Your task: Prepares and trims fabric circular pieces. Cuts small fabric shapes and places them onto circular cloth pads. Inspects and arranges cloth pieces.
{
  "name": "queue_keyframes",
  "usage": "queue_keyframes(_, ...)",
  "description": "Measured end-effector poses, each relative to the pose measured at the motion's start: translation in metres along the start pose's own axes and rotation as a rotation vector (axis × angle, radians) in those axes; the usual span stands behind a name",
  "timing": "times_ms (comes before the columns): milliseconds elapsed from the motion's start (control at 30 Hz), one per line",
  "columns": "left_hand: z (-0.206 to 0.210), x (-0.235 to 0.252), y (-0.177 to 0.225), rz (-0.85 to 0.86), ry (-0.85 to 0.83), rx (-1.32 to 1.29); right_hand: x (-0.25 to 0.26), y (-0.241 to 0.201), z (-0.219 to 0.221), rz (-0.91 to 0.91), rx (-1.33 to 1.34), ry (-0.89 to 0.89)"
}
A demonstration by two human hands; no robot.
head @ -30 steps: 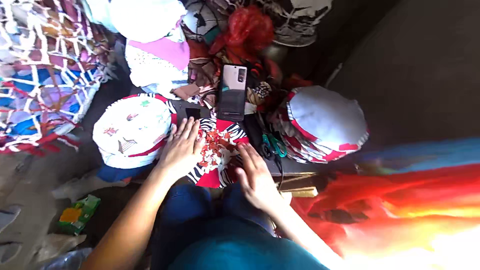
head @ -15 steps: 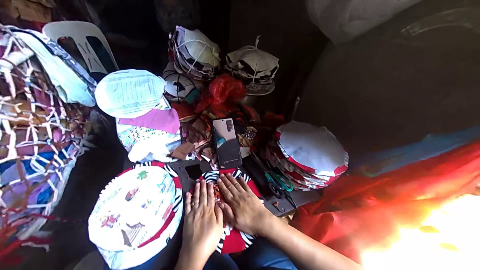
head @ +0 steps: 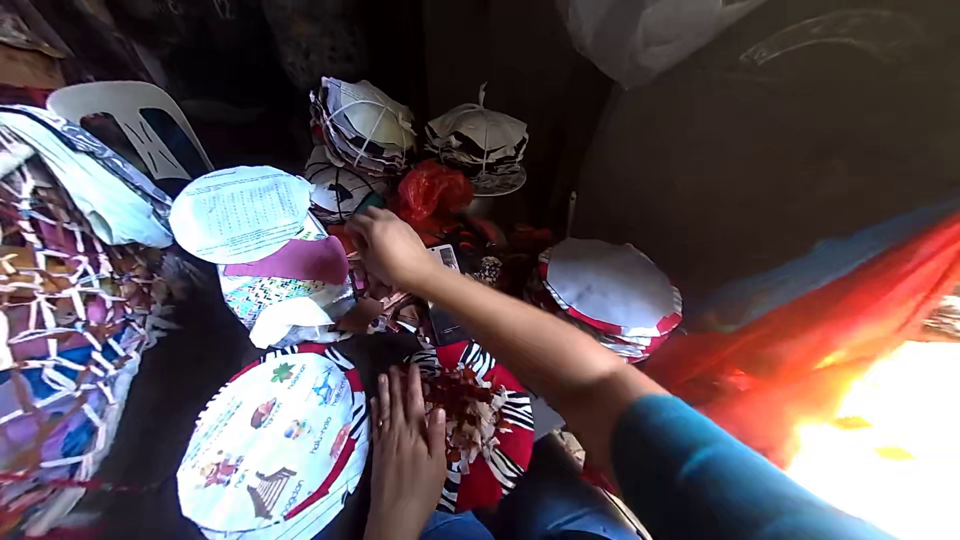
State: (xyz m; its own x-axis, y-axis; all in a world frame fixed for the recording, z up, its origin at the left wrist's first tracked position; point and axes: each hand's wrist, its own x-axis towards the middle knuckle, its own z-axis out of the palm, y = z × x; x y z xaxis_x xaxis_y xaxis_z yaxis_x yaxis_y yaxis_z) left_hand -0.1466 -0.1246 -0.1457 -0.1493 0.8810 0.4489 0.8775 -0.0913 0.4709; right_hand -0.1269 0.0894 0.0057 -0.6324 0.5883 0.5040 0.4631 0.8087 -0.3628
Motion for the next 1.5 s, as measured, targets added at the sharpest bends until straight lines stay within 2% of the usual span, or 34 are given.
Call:
queue_keyframes(100, -0.002, 0.001, -0.001, -0.053, -0.056, -0.028, 0.063, 0.027, 0.026, 0.105, -0.036, -0.228)
queue_keyframes(233, -0.008, 0.005, 0.004, -0.106, -0.113, -0.101, 0.083, 0.034, 0.042, 0.134, -0.148, -0.462)
queue_keyframes(400, -0.009, 0.004, 0.007, -0.110, -0.159, -0.104, 0.087, 0.055, 0.058, 0.147, -0.207, -0.506)
queue_keyframes(600, -0.008, 0.003, 0.007, -0.101, -0.148, -0.082, 0.104, 0.079, 0.066, -0.046, -0.217, -0.542)
queue_keyframes(700, -0.007, 0.003, 0.007, -0.094, -0.171, -0.062, 0.105, 0.073, 0.060, -0.012, -0.257, -0.589)
queue_keyframes(900, -0.004, 0.001, 0.003, -0.069, -0.144, -0.053, 0.108, 0.079, 0.050, 0.113, 0.028, -0.400)
queue_keyframes(967, -0.003, 0.001, 0.003, -0.061, -0.134, -0.049, 0.109, 0.078, 0.044, 0.270, 0.199, -0.261)
queue_keyframes(1067, -0.005, 0.000, 0.004, -0.050, -0.138, -0.051, 0.109, 0.074, 0.035, 0.626, 0.590, -0.033)
queue_keyframes(1133, -0.004, -0.001, 0.003, -0.038, -0.130, -0.058, 0.109, 0.074, 0.024, 0.729, 0.720, 0.022)
queue_keyframes(1233, -0.005, 0.000, 0.004, -0.056, -0.140, -0.079, 0.108, 0.077, 0.016, 0.689, 0.792, 0.053)
queue_keyframes(1333, -0.006, 0.002, 0.004, -0.085, -0.164, -0.085, 0.111, 0.076, 0.011, 0.560, 1.001, 0.242)
queue_keyframes(1500, -0.003, 0.000, 0.003, -0.043, -0.054, -0.062, 0.117, 0.045, -0.028, 0.419, 1.192, 0.447)
